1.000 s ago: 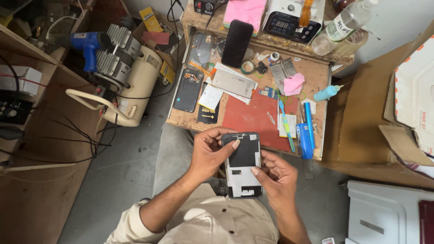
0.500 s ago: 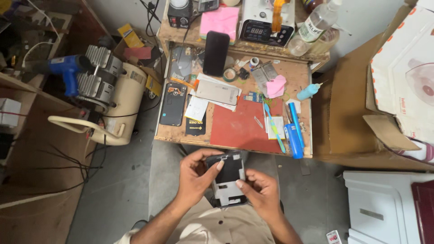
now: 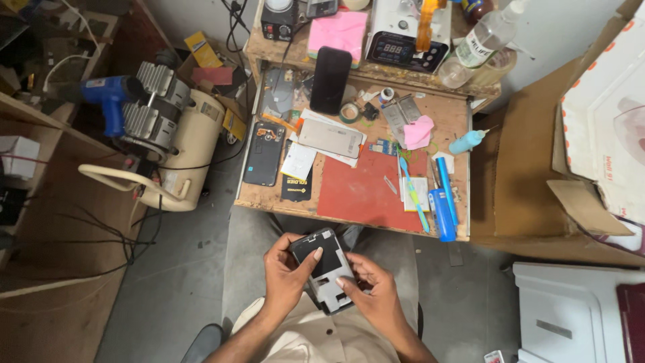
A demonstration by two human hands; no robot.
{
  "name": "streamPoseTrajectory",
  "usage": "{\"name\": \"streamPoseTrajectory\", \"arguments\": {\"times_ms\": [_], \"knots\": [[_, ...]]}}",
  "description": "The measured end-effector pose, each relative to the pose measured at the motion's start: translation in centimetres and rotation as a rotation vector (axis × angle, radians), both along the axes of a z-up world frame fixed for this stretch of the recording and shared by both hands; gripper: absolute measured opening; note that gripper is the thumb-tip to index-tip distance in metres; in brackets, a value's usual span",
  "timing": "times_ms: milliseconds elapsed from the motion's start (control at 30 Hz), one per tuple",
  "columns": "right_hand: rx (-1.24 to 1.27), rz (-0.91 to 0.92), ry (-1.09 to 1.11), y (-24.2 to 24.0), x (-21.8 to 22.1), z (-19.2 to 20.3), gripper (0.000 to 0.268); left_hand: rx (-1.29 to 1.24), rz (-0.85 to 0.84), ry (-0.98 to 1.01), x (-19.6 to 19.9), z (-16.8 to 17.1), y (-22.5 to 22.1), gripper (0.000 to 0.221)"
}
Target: The person replaces a display panel on a mobile phone, using a screen remover machine and applying glue to the phone chassis.
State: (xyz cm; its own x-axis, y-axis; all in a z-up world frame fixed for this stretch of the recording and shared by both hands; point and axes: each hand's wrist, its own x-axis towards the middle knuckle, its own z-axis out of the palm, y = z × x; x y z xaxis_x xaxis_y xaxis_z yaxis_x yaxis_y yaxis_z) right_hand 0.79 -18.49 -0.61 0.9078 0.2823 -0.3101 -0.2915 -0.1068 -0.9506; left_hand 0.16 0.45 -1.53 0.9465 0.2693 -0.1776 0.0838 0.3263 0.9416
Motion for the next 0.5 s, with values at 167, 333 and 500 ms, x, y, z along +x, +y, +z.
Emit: {"name": "streamPoseTrajectory", "arguments": {"times_ms": [167, 333, 500], "knots": [[-0.265, 0.031, -0.413, 1.0, 0.1, 2.8, 0.073, 0.021, 0.046, -0.013, 0.0, -0.8, -0.6, 0.016], [-0.576, 0.063, -0.440, 1.4, 0.8, 5.2, 0.102, 0.028, 0.088, -0.052, 0.7, -1.1, -1.5, 0.020], [-0.646, 0.069, -0.548, 1.2, 2.0, 5.7, 0.105, -0.048, 0.045, -0.007, 2.0, -0.4, -1.7, 0.019]]}}
